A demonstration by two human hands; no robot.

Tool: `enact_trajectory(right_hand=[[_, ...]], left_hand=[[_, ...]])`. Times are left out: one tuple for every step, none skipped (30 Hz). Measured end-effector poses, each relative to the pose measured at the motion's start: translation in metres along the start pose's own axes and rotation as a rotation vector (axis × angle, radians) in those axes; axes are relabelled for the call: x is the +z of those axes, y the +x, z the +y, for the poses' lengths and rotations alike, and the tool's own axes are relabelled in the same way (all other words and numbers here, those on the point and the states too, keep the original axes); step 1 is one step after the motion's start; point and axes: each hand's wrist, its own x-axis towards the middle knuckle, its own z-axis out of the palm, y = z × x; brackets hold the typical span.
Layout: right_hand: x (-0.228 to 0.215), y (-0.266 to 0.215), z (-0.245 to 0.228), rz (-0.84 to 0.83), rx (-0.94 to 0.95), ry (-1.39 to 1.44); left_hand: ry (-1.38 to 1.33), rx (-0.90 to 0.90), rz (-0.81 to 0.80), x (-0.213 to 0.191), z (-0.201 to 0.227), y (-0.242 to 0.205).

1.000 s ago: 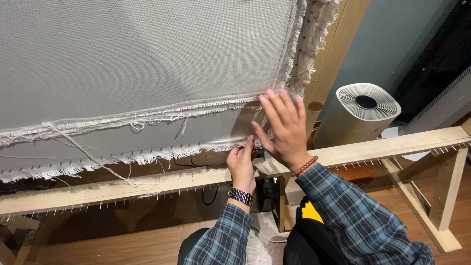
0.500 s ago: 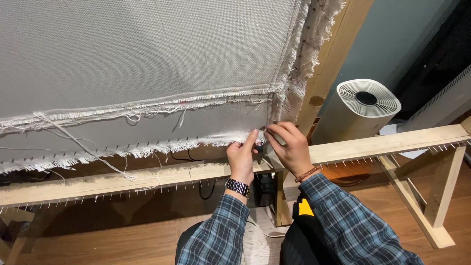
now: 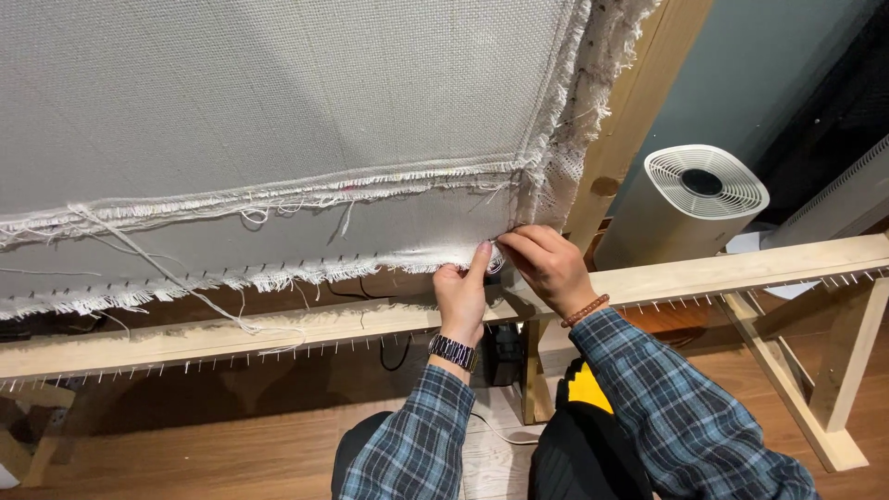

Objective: Stretching and securing a rug canvas onto a wooden frame by pressing the fabric onto pins

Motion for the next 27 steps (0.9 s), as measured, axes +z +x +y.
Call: enact_trajectory(right_hand=[[-0.001, 0.002, -0.001, 0.001, 0.0, 0.001], [-0.002, 0.004, -0.001, 0.004, -0.012, 0.011], [-0.003, 0.006, -0.001, 0.006, -0.023, 0.02], [-0.001, 0.004, 0.002, 0.006, -0.022, 0.02], [0.0, 0.003, 0.005, 0.0, -0.025, 0.026], [0.001, 0.001, 0.008, -0.005, -0.028, 0.032], [0.001, 0.002, 0.008, -0.007, -0.026, 0.032], [0.0, 0.002, 0.008, -0.004, -0.035, 0.038], [0.001, 0.004, 0.008, 0.002, -0.047, 0.045], [0.002, 0.006, 0.009, 0.002, -0.048, 0.046], [0.001, 0.006, 0.009, 0.0, -0.059, 0.05], [0.001, 0.006, 0.01, -0.002, -0.069, 0.054], [0.001, 0.007, 0.01, -0.002, -0.068, 0.055], [0.001, 0.008, 0.01, -0.002, -0.067, 0.075], [0.001, 0.01, 0.011, -0.002, -0.071, 0.095], [0.0, 0.008, 0.014, -0.003, -0.073, 0.095], [0.001, 0.006, 0.016, -0.021, -0.074, 0.098], [0.001, 0.005, 0.019, -0.038, -0.074, 0.101], [0.001, 0.007, 0.018, -0.038, -0.073, 0.101], [0.0, 0.008, 0.017, -0.037, -0.07, 0.108], [-0.001, 0.009, 0.016, -0.036, -0.067, 0.114], [0.0, 0.008, 0.018, -0.035, -0.066, 0.113], [0.001, 0.008, 0.018, -0.032, -0.065, 0.109], [0.001, 0.007, 0.019, -0.029, -0.065, 0.105], [0.002, 0.006, 0.019, -0.028, -0.064, 0.106], [0.002, 0.006, 0.019, -0.031, -0.064, 0.111], [0.003, 0.006, 0.019, -0.033, -0.066, 0.117]], left_hand=[[0.001, 0.001, 0.0, 0.0, -0.002, 0.0], [0.015, 0.022, 0.001, 0.001, -0.004, 0.001], [0.029, 0.042, 0.001, 0.001, -0.007, 0.001], [0.029, 0.041, 0.001, 0.002, -0.003, -0.004], [0.038, 0.096, 0.002, 0.004, 0.001, -0.008], [0.048, 0.15, 0.004, 0.006, 0.004, -0.013], [0.049, 0.147, 0.004, 0.005, 0.003, -0.014], [0.064, 0.18, 0.006, 0.004, 0.002, -0.015], [0.078, 0.216, 0.008, 0.003, 0.003, -0.014], [0.077, 0.218, 0.009, 0.002, 0.001, -0.013], [0.081, 0.235, 0.009, 0.002, -0.003, -0.013], [0.084, 0.252, 0.009, 0.001, -0.006, -0.012], [0.085, 0.251, 0.01, 0.001, -0.009, -0.011], [0.08, 0.261, 0.01, 0.001, -0.012, -0.01], [0.072, 0.273, 0.012, 0.002, -0.015, -0.008], [0.07, 0.274, 0.013, 0.002, -0.014, -0.01], [0.093, 0.282, 0.005, 0.002, -0.012, -0.011], [0.117, 0.29, -0.003, 0.002, -0.01, -0.011], [0.118, 0.289, -0.003, 0.002, -0.011, -0.011], [0.105, 0.282, -0.005, 0.002, -0.012, -0.011], [0.092, 0.275, -0.007, 0.002, -0.014, -0.01], [0.093, 0.274, -0.008, 0.002, -0.015, -0.009], [0.073, 0.274, -0.004, 0.003, -0.016, -0.008], [0.054, 0.274, 0.0, 0.003, -0.017, -0.008], [0.055, 0.274, 0.001, 0.003, -0.02, -0.005], [0.043, 0.263, -0.006, 0.003, -0.022, -0.003], [0.031, 0.254, -0.011, 0.003, -0.023, -0.001]])
